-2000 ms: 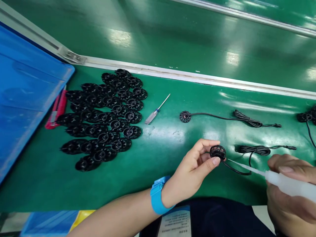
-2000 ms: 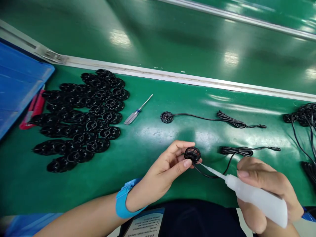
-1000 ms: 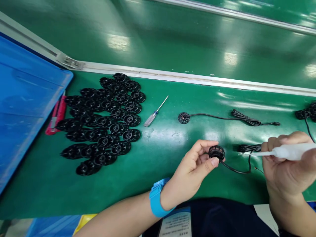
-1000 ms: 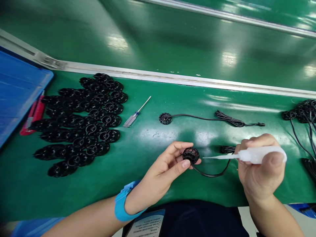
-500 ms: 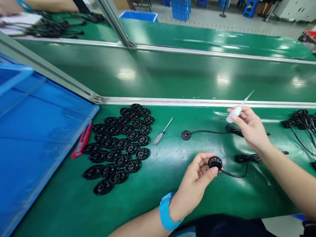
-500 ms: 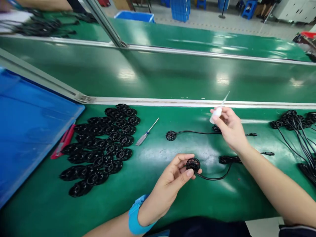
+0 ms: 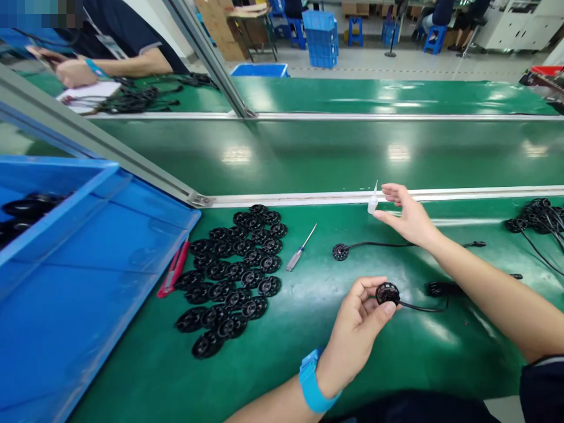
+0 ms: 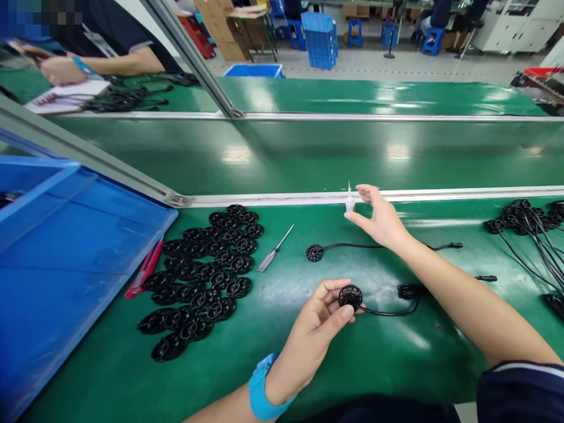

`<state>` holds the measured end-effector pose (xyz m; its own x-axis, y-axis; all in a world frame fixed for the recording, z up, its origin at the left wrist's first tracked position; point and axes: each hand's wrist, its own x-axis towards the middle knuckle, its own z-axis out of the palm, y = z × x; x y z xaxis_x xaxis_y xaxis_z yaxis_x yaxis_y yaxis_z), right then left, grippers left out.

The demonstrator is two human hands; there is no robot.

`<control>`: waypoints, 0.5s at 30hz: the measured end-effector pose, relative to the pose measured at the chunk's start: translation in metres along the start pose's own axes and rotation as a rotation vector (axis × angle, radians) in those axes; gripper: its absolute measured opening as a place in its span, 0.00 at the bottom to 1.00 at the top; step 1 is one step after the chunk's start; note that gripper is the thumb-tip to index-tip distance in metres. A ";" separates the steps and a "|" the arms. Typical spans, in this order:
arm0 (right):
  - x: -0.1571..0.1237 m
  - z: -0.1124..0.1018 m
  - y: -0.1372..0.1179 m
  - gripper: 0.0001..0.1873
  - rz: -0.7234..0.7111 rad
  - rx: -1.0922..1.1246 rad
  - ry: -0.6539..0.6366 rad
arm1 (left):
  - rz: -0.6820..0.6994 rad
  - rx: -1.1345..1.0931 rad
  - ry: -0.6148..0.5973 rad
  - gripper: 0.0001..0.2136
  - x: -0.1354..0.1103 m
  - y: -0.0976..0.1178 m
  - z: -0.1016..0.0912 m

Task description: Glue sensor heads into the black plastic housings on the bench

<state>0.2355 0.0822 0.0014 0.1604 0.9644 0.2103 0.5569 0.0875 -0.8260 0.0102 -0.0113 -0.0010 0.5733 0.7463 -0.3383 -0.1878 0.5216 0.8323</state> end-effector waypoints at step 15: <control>-0.151 -0.024 -0.066 0.09 -0.258 -0.070 -0.035 | 0.009 -0.064 -0.022 0.21 -0.006 0.001 0.002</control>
<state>0.1942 -0.0751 0.0373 -0.0212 0.9206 0.3899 0.6311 0.3147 -0.7090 0.0079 -0.0157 0.0027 0.5886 0.7420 -0.3209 -0.2432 0.5411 0.8050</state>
